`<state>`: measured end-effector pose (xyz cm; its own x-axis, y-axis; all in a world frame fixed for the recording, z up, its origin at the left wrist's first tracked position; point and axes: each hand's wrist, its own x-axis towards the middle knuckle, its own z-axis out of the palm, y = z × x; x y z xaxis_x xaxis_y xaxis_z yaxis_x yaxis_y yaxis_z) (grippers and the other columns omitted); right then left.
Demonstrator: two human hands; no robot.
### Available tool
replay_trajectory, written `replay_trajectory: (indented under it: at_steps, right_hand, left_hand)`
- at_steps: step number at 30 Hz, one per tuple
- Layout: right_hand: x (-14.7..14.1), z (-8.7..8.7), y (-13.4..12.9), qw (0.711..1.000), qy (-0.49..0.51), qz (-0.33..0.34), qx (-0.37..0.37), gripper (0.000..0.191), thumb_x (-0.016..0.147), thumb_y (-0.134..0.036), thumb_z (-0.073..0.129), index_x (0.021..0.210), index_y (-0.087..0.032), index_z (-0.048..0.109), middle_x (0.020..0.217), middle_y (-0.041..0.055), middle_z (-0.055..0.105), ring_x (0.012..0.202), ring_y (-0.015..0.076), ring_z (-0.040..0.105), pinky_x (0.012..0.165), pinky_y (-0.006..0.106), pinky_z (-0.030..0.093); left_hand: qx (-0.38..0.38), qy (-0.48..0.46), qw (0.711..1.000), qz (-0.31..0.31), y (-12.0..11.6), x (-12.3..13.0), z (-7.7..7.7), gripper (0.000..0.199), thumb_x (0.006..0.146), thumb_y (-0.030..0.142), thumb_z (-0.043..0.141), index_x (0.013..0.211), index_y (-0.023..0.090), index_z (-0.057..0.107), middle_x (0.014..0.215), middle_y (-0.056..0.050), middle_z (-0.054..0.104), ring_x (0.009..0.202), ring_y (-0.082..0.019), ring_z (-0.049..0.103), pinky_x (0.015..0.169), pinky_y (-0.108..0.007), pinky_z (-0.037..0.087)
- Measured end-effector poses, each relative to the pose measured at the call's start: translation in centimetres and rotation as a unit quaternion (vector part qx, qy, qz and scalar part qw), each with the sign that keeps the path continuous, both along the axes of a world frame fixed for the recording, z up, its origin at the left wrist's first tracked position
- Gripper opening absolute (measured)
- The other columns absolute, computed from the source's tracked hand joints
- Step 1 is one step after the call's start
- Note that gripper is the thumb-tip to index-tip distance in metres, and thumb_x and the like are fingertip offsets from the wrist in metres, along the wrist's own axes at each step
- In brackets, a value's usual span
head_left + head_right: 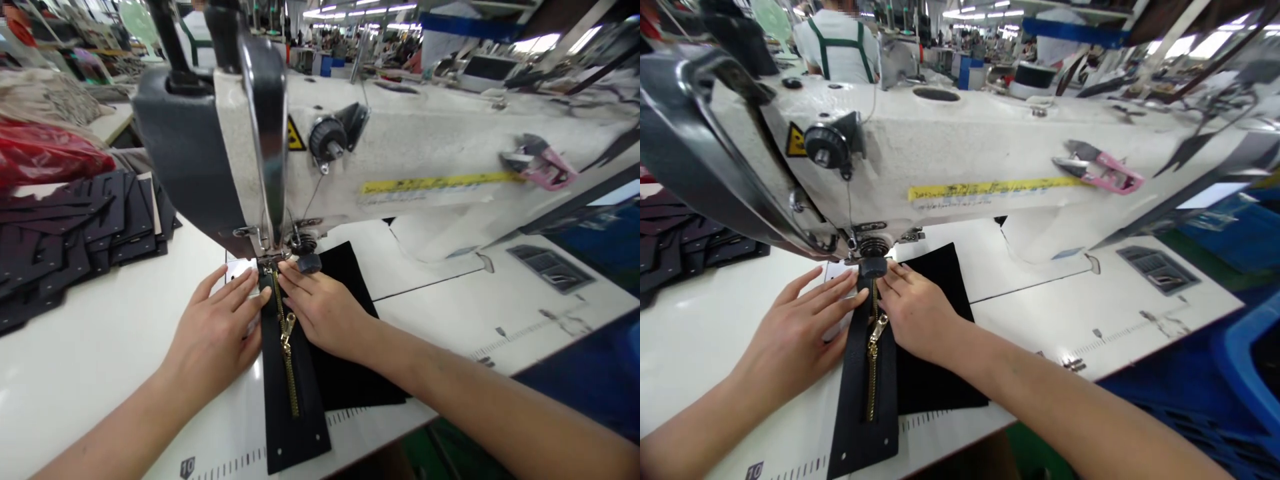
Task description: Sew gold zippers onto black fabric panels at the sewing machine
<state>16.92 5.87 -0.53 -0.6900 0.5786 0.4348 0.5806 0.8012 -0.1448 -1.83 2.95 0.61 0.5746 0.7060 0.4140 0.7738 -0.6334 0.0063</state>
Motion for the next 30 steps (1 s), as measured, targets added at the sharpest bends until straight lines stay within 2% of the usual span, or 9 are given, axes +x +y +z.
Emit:
replay_trajectory:
  at_steps: [4,9,15,21,24,27,28,30]
  right_hand:
    - [0.1,-0.1,0.1,1.0,-0.01,-0.004,-0.008,0.037,0.091,-0.016,0.034,0.116,0.002,0.053,0.124,0.0202,0.051,0.122,0.0246,0.041,0.104,0.038,0.036]
    - [0.1,-0.4,0.1,1.0,-0.001,0.015,0.001,0.038,0.091,-0.013,0.031,0.115,0.003,0.054,0.123,0.0225,0.051,0.121,0.0264,0.043,0.102,0.042,0.038]
    - [-0.3,-0.5,0.6,0.999,0.018,0.023,0.031,0.036,0.089,-0.011,0.032,0.114,-0.004,0.056,0.115,0.018,0.058,0.113,0.0258,0.051,0.095,0.044,0.045]
    - [-0.4,-0.3,1.5,0.998,0.039,0.029,0.036,0.033,0.089,-0.011,0.033,0.108,0.0,0.057,0.109,0.0197,0.061,0.106,0.0261,0.055,0.091,0.041,0.048]
    - [0.0,0.8,-0.6,0.997,0.053,0.001,0.052,0.031,0.089,-0.011,0.034,0.103,-0.002,0.06,0.106,0.0195,0.061,0.102,0.0262,0.056,0.088,0.042,0.048]
    - [0.4,1.6,-4.7,0.995,0.075,0.017,0.06,0.026,0.087,-0.012,0.04,0.092,-0.006,0.065,0.093,0.0152,0.065,0.088,0.0237,0.06,0.082,0.041,0.051]
    - [0.5,1.7,-6.2,0.995,0.078,0.027,0.051,0.025,0.087,-0.012,0.041,0.091,-0.006,0.065,0.091,0.0142,0.066,0.087,0.0232,0.06,0.082,0.039,0.051]
    - [0.7,1.3,-8.8,0.995,0.081,0.027,0.045,0.028,0.087,-0.014,0.041,0.099,-0.004,0.064,0.101,0.0153,0.065,0.098,0.0249,0.058,0.085,0.038,0.05]
  left_hand:
    - [-0.005,0.003,1.0,-0.003,0.0,0.0,0.1,0.028,0.079,0.019,0.044,0.101,0.014,0.061,0.113,-0.014,0.061,0.11,-0.028,0.054,0.098,-0.054,0.033]
    - [-0.014,0.008,1.0,0.017,-0.2,0.4,0.5,0.03,0.077,0.014,0.042,0.099,0.012,0.063,0.113,-0.017,0.061,0.109,-0.029,0.055,0.097,-0.055,0.035]
    - [-0.031,-0.006,0.999,0.028,-0.1,0.5,0.4,0.034,0.072,0.013,0.045,0.101,0.009,0.063,0.11,-0.018,0.062,0.108,-0.029,0.055,0.099,-0.054,0.034]
    - [-0.024,-0.018,0.999,0.041,0.1,0.6,0.4,0.031,0.072,0.011,0.046,0.097,0.009,0.063,0.107,-0.017,0.063,0.105,-0.028,0.057,0.098,-0.052,0.035]
    - [-0.009,-0.035,0.999,0.038,-0.3,0.6,0.2,0.029,0.074,0.008,0.045,0.098,0.009,0.062,0.107,-0.017,0.063,0.101,-0.027,0.059,0.097,-0.053,0.036]
    - [0.016,-0.043,0.999,-0.009,-1.0,0.4,-0.2,0.029,0.078,0.006,0.042,0.1,0.01,0.061,0.107,-0.015,0.063,0.097,-0.024,0.061,0.094,-0.048,0.043]
    - [0.022,-0.041,0.999,-0.025,-1.2,0.3,-0.4,0.028,0.08,0.006,0.042,0.1,0.01,0.06,0.107,-0.015,0.064,0.097,-0.023,0.061,0.093,-0.046,0.045]
    - [0.028,-0.029,0.998,-0.045,-1.6,0.2,-0.7,0.025,0.082,0.006,0.043,0.101,0.009,0.06,0.108,-0.015,0.063,0.101,-0.023,0.06,0.092,-0.043,0.047]
